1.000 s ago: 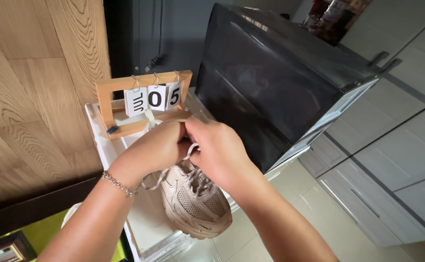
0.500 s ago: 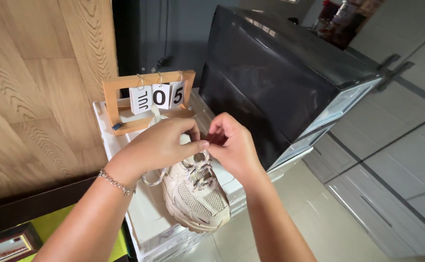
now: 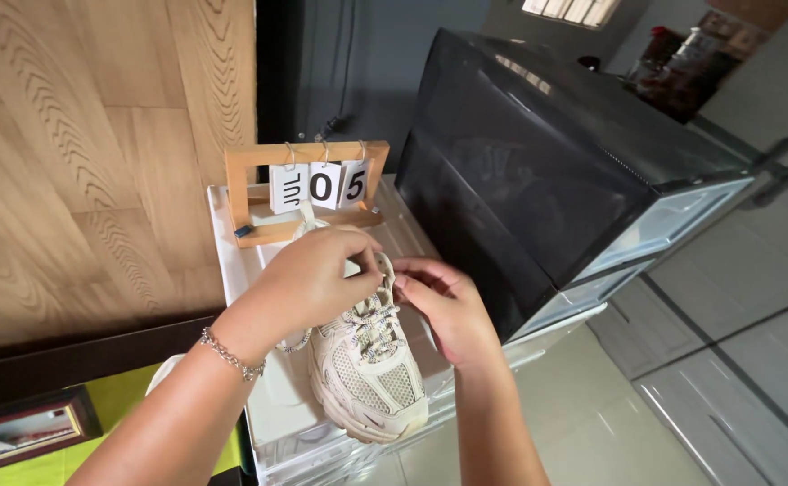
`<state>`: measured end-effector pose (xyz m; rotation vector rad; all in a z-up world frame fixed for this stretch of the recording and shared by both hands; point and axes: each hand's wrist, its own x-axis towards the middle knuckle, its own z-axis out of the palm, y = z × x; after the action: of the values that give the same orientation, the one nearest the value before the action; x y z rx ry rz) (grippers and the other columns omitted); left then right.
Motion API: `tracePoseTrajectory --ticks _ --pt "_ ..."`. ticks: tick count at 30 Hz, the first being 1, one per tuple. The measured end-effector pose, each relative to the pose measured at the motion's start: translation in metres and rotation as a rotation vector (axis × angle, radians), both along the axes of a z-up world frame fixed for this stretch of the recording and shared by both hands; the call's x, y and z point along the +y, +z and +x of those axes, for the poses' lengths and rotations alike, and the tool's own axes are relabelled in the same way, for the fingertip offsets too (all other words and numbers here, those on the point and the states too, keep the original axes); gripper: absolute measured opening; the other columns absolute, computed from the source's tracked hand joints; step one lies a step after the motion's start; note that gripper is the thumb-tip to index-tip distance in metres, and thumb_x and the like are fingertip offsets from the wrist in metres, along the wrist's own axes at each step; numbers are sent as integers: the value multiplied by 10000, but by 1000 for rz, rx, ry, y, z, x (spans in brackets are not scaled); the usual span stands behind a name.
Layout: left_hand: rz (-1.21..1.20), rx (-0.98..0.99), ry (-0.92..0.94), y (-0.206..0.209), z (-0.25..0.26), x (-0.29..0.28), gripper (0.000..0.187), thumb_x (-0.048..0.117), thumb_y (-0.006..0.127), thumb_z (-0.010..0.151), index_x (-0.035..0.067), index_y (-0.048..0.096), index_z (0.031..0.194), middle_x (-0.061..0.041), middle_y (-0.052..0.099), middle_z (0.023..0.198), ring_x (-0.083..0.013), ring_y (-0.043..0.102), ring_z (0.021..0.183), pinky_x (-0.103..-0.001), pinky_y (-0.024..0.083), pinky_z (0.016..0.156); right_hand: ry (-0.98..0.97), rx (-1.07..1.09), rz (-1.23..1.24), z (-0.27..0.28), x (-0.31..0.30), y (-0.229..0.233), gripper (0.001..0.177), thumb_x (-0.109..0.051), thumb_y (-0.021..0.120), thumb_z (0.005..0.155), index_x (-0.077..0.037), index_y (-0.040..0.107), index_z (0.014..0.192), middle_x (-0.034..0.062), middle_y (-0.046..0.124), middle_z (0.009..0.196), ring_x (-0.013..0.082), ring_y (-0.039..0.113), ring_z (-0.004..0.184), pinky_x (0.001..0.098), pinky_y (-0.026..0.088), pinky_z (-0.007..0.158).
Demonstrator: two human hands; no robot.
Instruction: The recorder is lacing and unlacing a beige sneaker on top of a storage unit.
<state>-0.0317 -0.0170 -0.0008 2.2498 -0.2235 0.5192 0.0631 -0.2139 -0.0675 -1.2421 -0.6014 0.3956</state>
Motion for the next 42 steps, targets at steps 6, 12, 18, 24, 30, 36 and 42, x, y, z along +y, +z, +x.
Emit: tracePoseTrajectory --ticks 6,12,18,24,30,36,42 --pt "-31 18 -10 -2 0 -1 136 191 738 734 58 747 760 -54 757 1125 -251 719 998 -354 550 852 -33 -12 -16 1 4 -4 268 -62 714 914 73 713 1146 105 750 1000 169 704 904 335 579 868" --pt "167 -51 131 -2 -6 -16 145 196 733 750 59 694 725 -50 724 1152 -304 686 964 -414 532 799 -20 -45 -13 1 5 -4 271 -62 711 924 68 714 1162 102 747 996 156 691 901 324 576 867" --pt "87 -55 159 2 -14 -24 122 166 683 780 46 677 763 -41 711 1178 -304 696 910 -408 544 768 -3 -30 -25 6 4 -4 260 -51 707 914 72 716 1142 102 756 1002 159 705 916 319 585 883" --pt "157 -112 197 -6 -11 -28 114 150 678 798 42 703 768 -40 707 1210 -323 692 894 -427 537 780 -34 -90 -89 1 4 2 252 -40 713 913 74 730 1137 108 760 981 157 707 885 315 583 855" --pt "42 -158 126 -13 -6 -20 188 234 712 828 49 741 808 -97 744 1104 -327 709 901 -406 553 778 -43 -70 -75 3 4 -1 192 -65 695 935 51 716 1086 88 746 962 154 711 893 320 590 862" --pt "-66 214 249 25 -20 -30 314 375 580 949 92 696 1018 -145 745 874 -328 715 800 -405 533 736 -4 -93 -31 10 3 -7 104 -82 623 1013 10 649 1055 80 664 951 154 672 908 363 609 900" --pt "19 137 207 8 -6 -20 412 441 481 996 110 724 1039 -139 738 966 -356 690 925 -436 526 793 -53 104 10 10 5 3 121 -134 513 1023 -31 546 1077 120 691 955 224 700 843 395 604 810"
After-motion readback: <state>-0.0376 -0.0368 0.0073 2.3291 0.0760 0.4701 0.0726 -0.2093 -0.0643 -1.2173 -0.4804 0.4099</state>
